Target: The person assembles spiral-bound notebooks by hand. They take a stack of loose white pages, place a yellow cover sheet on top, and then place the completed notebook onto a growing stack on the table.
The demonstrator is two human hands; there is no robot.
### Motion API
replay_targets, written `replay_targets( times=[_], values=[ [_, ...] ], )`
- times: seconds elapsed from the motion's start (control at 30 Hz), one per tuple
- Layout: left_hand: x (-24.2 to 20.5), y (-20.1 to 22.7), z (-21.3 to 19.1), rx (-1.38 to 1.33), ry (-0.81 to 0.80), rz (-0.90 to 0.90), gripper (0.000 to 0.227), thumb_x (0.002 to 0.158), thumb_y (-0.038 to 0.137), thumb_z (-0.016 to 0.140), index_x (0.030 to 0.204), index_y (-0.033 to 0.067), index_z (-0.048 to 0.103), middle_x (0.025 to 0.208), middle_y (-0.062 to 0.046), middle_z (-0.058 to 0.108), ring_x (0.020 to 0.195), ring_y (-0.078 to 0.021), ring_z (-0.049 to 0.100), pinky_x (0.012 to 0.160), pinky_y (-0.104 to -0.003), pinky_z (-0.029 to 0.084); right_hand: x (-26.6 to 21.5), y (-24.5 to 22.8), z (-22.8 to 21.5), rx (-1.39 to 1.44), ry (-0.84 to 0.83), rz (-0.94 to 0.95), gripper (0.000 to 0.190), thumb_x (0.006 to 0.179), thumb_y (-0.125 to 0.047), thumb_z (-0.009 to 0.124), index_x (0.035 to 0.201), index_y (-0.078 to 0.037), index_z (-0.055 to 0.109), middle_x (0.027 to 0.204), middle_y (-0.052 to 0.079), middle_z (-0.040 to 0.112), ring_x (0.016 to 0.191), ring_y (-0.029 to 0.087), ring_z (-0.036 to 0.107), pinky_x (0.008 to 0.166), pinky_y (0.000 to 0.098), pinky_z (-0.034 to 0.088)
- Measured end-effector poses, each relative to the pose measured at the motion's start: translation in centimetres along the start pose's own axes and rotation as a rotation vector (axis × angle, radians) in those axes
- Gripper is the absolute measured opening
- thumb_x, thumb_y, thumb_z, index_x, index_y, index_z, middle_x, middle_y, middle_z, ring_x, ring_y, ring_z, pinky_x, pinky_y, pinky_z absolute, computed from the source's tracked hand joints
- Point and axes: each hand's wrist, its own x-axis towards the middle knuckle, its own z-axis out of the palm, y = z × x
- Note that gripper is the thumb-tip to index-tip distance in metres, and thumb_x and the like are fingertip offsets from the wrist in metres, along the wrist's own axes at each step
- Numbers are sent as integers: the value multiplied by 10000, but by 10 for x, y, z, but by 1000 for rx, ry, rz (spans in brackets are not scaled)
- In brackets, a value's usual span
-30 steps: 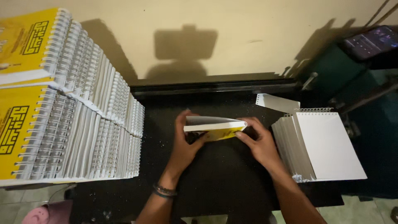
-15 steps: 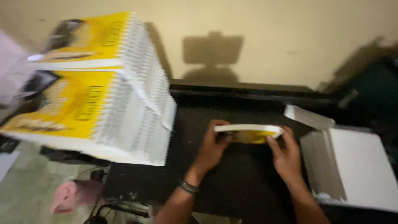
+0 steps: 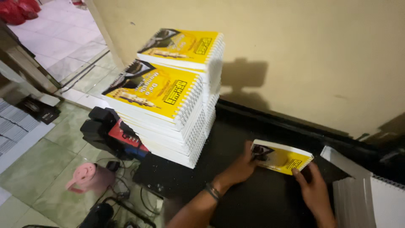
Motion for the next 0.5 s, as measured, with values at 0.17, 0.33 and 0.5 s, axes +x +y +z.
replay_targets(
  times=[0.17, 0.33, 0.5],
  values=[
    [-44, 44, -16, 78, -57, 17, 487, 967, -9, 351, 1444, 85, 369, 1427, -183, 554, 1328, -315, 559, 1137, -430, 438, 2, 69, -7, 192, 91, -324, 485, 923, -37, 686, 1277, -84, 358, 1092, 133, 608, 976, 228, 654, 807, 378, 592],
    [-129, 119, -46, -69, 180, 82, 614, 876, 98, 620, 1454, 128, 415, 1233, -81, 689, 1126, -208, 666, 976, -348, 514, -83, -58, 1, 197, 242, -184, 146, 1063, -86, 603, 1192, -18, 616, 1144, 162, 658, 1053, 274, 657, 830, 375, 491],
    [-197, 194, -108, -250, 421, 385, 477, 871, 80, 777, 1310, 85, 591, 1075, -53, 780, 922, -101, 709, 811, -243, 589, -59, -73, -23, 406, -302, -66, 685, 889, 52, 440, 1557, -80, 507, 1407, 133, 529, 1003, 339, 666, 421, 288, 301]
  ],
)
